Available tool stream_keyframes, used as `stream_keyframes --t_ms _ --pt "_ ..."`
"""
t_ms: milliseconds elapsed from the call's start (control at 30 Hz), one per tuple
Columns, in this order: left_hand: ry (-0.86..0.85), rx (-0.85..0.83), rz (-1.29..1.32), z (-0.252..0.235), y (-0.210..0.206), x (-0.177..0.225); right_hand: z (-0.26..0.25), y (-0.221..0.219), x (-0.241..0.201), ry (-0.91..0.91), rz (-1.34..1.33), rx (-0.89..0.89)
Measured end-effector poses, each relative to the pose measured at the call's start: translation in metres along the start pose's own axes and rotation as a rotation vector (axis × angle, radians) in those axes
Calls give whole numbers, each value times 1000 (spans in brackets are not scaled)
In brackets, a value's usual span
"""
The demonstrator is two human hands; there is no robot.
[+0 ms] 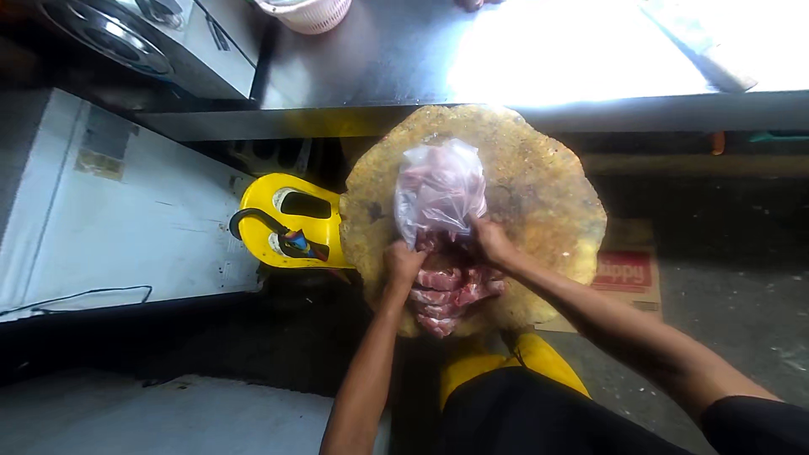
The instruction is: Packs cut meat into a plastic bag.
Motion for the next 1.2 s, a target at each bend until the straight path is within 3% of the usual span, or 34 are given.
stream_keyframes --t_ms 133,233,300,467,600,733,833,933,1000,1100,1200 --pt "167 74 379 -24 -15 15 -12 -10 -16 -89 -218 18" --pt "206 64 856 -24 -30 27 1 -3 -23 -27 -406 64" --pt "202 45 1035 -19 -18 52 16 19 -28 28 -480 48" --pt "-90 -136 1034 -24 78 137 15 165 -48 163 -663 231" --pt "-176 -215 848 -38 179 183 5 262 -73 78 -925 304" --pt "-309 -123 689 -9 252 202 20 332 -107 242 -884 351" --pt "-411 -18 680 5 277 207 22 363 -128 348 -849 397" --pt "-404 23 686 -3 247 195 1 351 -121 316 -906 346" --pt "-317 0 778 -15 204 175 -14 308 -87 288 -993 331" --pt "-283 -22 929 -19 167 158 -4 190 -30 160 -754 558" --pt "-375 -69 988 -6 154 166 -13 63 -7 -43 -411 348"
Point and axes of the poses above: each hand's wrist, its own z-axis away from the middle knuckle, its own y-axis out of the back of the hand, x = y × z, the point moved 3 cm from there along -z, towards the middle knuckle, and after that the axes turned 4 degrees about -x, right-handed, at the moved point
